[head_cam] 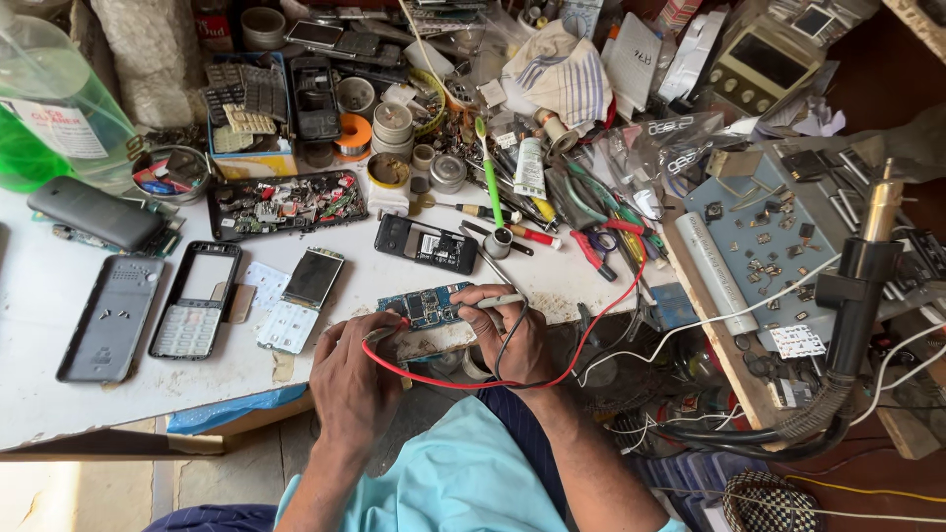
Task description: The person sits on the floor holding a phone motherboard, attaches a ring/lens part to it, then connects multimeter probes to the board and touches the probes to various points on the circuit board to test it. They then set the board on the workbench, pick up a phone, and reach for items on the cluttered bench.
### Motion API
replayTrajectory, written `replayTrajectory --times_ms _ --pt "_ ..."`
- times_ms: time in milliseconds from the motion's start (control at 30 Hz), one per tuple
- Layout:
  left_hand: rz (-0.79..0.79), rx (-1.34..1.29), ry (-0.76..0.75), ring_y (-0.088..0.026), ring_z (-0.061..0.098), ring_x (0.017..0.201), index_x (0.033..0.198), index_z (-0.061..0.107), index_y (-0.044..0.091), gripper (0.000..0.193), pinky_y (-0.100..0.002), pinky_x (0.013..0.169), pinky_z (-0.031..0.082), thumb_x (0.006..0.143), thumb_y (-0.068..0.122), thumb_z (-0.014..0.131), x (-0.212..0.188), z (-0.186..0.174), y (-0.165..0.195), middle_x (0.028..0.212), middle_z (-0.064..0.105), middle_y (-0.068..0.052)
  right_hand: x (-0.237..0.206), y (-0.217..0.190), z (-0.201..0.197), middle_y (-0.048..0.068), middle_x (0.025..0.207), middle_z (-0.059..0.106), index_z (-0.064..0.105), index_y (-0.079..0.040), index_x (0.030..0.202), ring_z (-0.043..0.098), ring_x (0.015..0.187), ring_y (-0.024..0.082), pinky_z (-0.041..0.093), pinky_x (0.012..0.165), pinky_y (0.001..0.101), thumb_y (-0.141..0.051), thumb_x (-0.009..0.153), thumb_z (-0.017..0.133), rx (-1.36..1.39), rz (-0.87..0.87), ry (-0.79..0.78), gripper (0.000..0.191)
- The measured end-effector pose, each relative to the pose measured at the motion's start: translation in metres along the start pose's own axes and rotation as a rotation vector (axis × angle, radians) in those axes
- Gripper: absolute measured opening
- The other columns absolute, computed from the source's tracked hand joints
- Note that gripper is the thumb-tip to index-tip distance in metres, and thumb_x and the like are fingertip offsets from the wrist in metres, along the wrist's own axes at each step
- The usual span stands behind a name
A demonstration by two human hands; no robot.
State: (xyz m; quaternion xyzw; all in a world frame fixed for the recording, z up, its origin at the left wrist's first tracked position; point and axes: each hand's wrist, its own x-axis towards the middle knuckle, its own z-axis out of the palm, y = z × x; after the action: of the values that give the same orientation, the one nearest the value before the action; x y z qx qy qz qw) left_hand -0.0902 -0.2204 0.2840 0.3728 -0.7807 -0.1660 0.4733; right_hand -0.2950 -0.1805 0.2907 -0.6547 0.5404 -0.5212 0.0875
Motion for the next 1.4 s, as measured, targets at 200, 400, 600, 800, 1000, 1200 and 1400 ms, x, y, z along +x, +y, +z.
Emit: replayTrajectory --times_ms 200,400,600,800,1000,1200,1400 --pt "-0.004 0.011 0.013 -0.028 0.069 0.098 0.114 0.063 0.008 0.050 -0.040 0.092 0.050 0.068 -0.011 0.067 -0.0016 0.0013 0.0004 0.107 0.072 -0.005 -0.0007 -0.0010 -0.0018 0.007 0.108 0.076 0.064 -0.005 0.111 0.077 0.100 0.022 0.062 0.083 0.0334 -0.010 0.102 0.067 -0.013 0.002 -0.014 0.011" --pt "-0.002 0.025 0.006 -0.027 0.070 0.098 0.114 0.062 0.007 0.051 -0.041 0.092 0.050 0.067 -0.011 0.066 -0.0029 0.0015 0.0002 0.106 0.072 -0.005 -0.0018 0.0000 -0.0012 0.008 0.109 0.076 0.064 -0.005 0.111 0.077 0.102 0.022 0.063 0.082 0.0333 -0.012 0.102 0.067 0.001 0.051 -0.030 0.012" --pt "-0.015 0.021 0.001 -0.028 0.070 0.097 0.114 0.062 0.007 0.053 -0.041 0.092 0.051 0.065 -0.012 0.065 -0.0030 0.0011 -0.0005 0.106 0.072 -0.005 -0.0021 0.0021 0.0005 0.008 0.108 0.077 0.063 -0.004 0.111 0.077 0.103 0.021 0.063 0.084 0.0332 -0.012 0.102 0.066 0.009 0.052 -0.029 0.013" --pt "-0.008 0.017 -0.002 -0.027 0.070 0.096 0.114 0.062 0.006 0.053 -0.042 0.093 0.051 0.065 -0.012 0.065 -0.0022 0.0003 -0.0010 0.106 0.072 -0.006 -0.0023 0.0013 -0.0003 0.010 0.109 0.076 0.062 -0.003 0.113 0.076 0.106 0.022 0.064 0.086 0.0330 -0.012 0.104 0.064 0.037 0.038 -0.041 0.013" --pt "0.000 0.012 0.003 -0.025 0.071 0.095 0.113 0.063 0.007 0.047 -0.042 0.094 0.051 0.071 -0.012 0.066 -0.0034 0.0014 -0.0021 0.104 0.072 -0.005 -0.0020 0.0009 -0.0005 0.011 0.111 0.075 0.062 -0.002 0.113 0.076 0.107 0.022 0.064 0.087 0.0331 -0.013 0.104 0.063 0.039 0.060 -0.056 0.014" --pt "-0.005 0.028 -0.008 -0.024 0.071 0.091 0.114 0.062 0.006 0.045 -0.042 0.093 0.051 0.072 -0.011 0.066 -0.0038 0.0017 -0.0035 0.102 0.072 -0.006 -0.0022 0.0007 0.0002 0.010 0.111 0.075 0.062 -0.003 0.113 0.076 0.107 0.022 0.065 0.087 0.0330 -0.013 0.103 0.064 0.038 0.082 -0.054 0.015" --pt "0.021 0.020 0.017 -0.025 0.070 0.095 0.114 0.063 0.006 0.040 -0.041 0.094 0.051 0.078 -0.010 0.068 -0.0046 0.0012 -0.0043 0.106 0.071 -0.005 -0.0032 0.0016 0.0040 0.011 0.111 0.075 0.062 -0.002 0.111 0.075 0.108 0.022 0.065 0.088 0.0326 -0.011 0.103 0.065 0.071 0.078 -0.037 0.013"
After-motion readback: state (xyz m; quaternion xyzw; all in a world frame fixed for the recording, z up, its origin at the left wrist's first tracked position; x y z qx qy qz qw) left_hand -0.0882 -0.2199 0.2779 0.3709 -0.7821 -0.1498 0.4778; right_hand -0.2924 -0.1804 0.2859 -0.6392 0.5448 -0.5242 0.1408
